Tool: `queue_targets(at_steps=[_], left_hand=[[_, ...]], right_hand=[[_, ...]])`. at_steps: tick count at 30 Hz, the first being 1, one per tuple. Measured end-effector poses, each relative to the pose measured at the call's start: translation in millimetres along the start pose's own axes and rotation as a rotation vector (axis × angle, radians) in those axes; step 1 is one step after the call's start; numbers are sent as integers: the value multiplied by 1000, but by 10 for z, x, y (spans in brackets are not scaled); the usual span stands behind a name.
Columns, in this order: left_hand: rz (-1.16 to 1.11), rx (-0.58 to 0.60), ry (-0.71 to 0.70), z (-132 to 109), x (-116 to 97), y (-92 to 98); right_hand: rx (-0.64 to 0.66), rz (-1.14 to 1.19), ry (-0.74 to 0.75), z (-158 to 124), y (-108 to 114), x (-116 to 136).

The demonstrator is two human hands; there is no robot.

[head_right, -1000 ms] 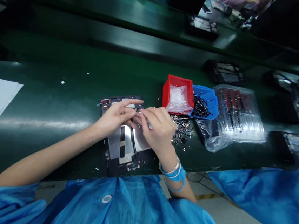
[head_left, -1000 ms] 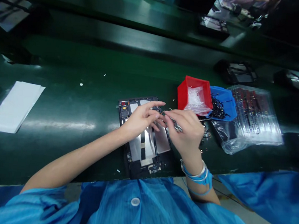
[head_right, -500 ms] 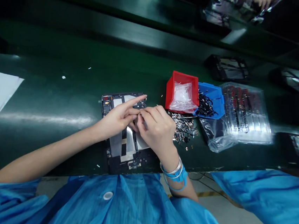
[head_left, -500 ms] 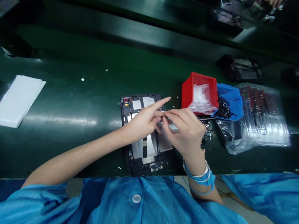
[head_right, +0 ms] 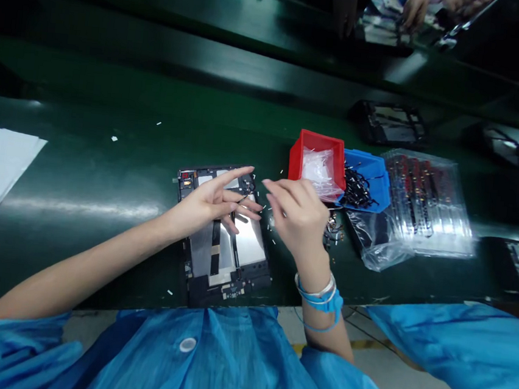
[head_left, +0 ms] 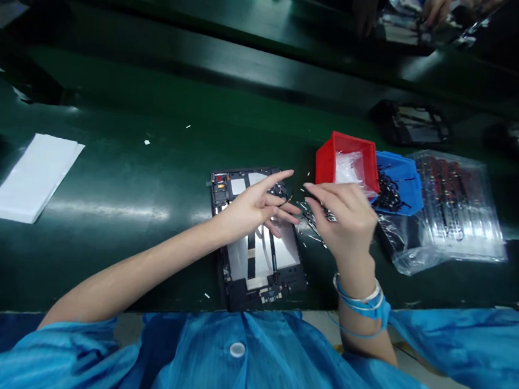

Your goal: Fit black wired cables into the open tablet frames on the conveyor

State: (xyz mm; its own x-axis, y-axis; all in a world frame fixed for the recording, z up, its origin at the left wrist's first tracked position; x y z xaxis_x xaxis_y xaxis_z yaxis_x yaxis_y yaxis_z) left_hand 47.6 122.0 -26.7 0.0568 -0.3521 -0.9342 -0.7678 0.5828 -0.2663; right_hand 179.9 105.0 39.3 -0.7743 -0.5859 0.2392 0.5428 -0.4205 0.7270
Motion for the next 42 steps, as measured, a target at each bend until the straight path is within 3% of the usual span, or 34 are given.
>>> queue_targets(at_steps=[3, 7, 10, 13, 15, 17, 20, 23, 29, 35, 42], left_hand=[[-6, 56, 1, 13, 8, -50], [55, 87, -46, -98, -136, -25], [332, -153, -194, -449, -349, 222], [763, -531, -358, -1030, -435, 446], [987, -681, -433, -1370, -320, 463], [1125, -736, -467, -1575, -103, 422], [1238, -720, -464, -1643, 213, 330], [1354, -660, -472, -1576, 362, 246], [1502, -577, -495, -1511, 402, 199], [1618, -572, -492, -1492, 420, 151], [1634, -585, -451, -1465, 431, 142]], right_hand=[[63, 92, 77, 34, -143, 170], [-11, 233, -5, 66, -130, 159], [-40, 453, -244, 59, -164, 127], [123, 800, -536, 15, -431, 208], [304, 993, -631, -9, -649, 366], [458, 1089, -682, -37, -823, 503], [608, 1107, -769, -113, -1007, 589], [681, 1085, -790, -161, -1104, 618], [672, 986, -771, -178, -1143, 646], [602, 844, -742, -232, -1094, 678], [606, 798, -696, -222, -1065, 678]])
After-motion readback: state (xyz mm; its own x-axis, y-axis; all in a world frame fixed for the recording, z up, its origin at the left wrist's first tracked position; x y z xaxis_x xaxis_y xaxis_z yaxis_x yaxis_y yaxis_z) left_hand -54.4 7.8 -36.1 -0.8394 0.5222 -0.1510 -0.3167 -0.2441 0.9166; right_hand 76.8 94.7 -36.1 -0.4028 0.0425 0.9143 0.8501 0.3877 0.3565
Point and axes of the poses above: each hand's wrist, its own z-axis towards the middle knuckle, its own y-axis out of the back of the hand, x = y × z, the point moved 7 cm from there along z, towards the middle knuckle, and after that the axes turned 11 degrees about z, right-handed, at the moved point
